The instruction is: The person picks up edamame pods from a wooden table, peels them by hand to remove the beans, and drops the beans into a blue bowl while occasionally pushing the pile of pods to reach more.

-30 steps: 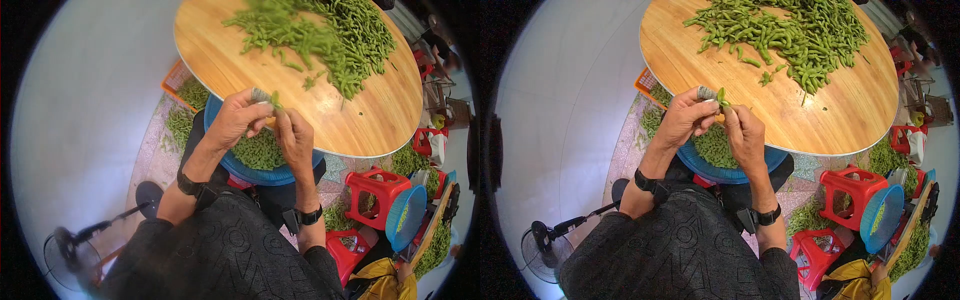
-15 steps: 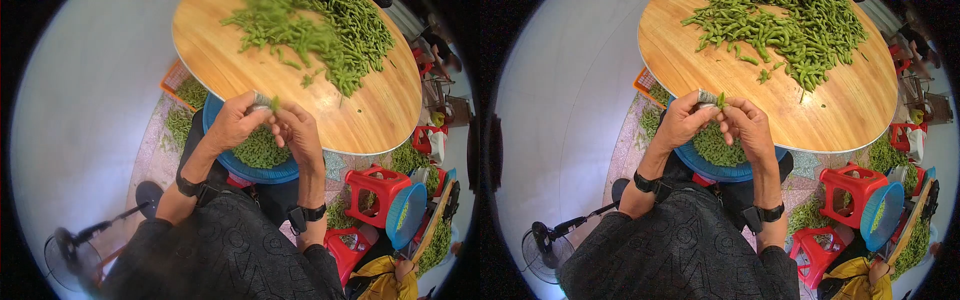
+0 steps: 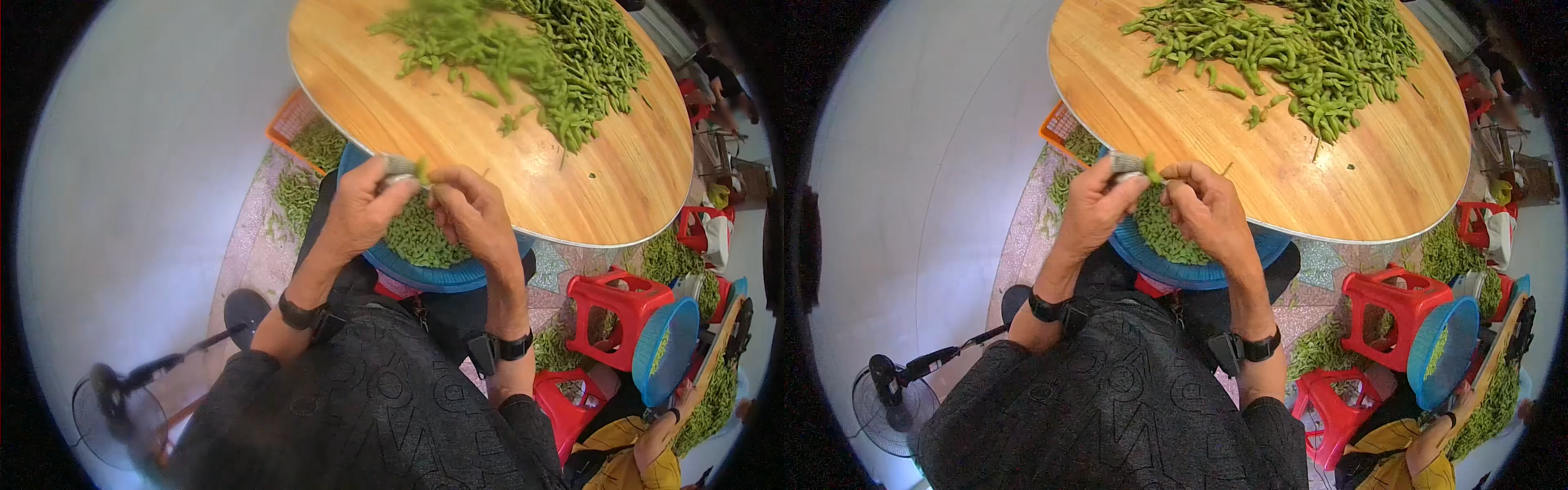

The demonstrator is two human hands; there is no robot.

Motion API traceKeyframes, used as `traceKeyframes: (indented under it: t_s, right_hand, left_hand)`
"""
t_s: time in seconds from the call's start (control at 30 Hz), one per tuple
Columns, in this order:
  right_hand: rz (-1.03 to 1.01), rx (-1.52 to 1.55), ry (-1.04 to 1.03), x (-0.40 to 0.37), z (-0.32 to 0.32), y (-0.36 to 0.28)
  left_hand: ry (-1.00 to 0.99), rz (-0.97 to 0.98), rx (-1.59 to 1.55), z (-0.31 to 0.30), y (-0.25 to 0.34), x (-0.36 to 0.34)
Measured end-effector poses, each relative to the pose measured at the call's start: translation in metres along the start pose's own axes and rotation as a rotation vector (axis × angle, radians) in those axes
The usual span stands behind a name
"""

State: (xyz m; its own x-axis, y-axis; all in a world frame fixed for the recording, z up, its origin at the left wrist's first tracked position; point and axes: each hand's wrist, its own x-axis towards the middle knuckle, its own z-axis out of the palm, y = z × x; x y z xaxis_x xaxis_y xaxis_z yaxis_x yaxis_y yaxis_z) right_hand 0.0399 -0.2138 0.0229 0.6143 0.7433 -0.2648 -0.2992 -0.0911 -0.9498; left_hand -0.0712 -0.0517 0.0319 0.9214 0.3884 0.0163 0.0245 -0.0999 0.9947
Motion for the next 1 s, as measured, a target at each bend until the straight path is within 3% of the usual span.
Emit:
traceKeyframes:
  t_s: [0.07, 0.2, 0.27, 0.4, 0.43, 0.5, 0.6, 0.67, 0.7, 0.8, 0.87, 1.0]
  right_hand:
    - [-0.014, -0.006, -0.006, -0.005, 0.002, 0.004]
    - [-0.258, -0.171, -0.068, -0.013, -0.008, 0.026]
    - [-0.347, -0.348, -0.118, -0.018, -0.012, 0.022]
    - [-0.463, -0.395, -0.062, -0.02, -0.008, 0.021]
    - [-0.471, -0.406, -0.059, -0.018, -0.011, 0.017]
    - [-0.249, -0.282, 0.062, -0.015, -0.016, 0.009]
    - [-0.427, -0.587, 0.423, 0.017, -0.032, -0.018]
    - [-0.622, -0.783, 0.527, 0.056, -0.049, -0.023]
    - [-0.631, -0.787, 0.525, 0.07, -0.053, -0.025]
    - [-0.697, -1.203, 0.615, 0.105, -0.067, -0.018]
    - [-0.671, -1.232, 0.624, 0.116, -0.069, -0.015]
    - [-0.666, -1.262, 0.651, 0.112, -0.067, -0.017]
  left_hand:
    - [0.173, 0.006, 0.087, -0.02, 0.002, -0.007]
    - [0.421, -0.118, 0.048, -0.092, -0.025, -0.012]
    - [0.459, -0.192, 0.179, -0.134, -0.057, -0.014]
    - [0.485, -0.322, 0.36, -0.188, -0.129, -0.018]
    - [0.503, -0.357, 0.337, -0.191, -0.137, -0.022]
    - [0.521, -0.385, 0.306, -0.189, -0.143, -0.027]
    - [0.543, -0.374, 0.293, -0.176, -0.132, -0.027]
    - [0.509, -0.302, 0.233, -0.17, -0.126, -0.024]
    - [0.514, -0.295, 0.228, -0.164, -0.116, -0.02]
    - [0.501, -0.2, 0.171, -0.142, -0.077, -0.012]
    - [0.439, -0.12, 0.156, -0.131, -0.057, -0.007]
    - [0.401, -0.135, 0.041, -0.1, -0.026, 0.001]
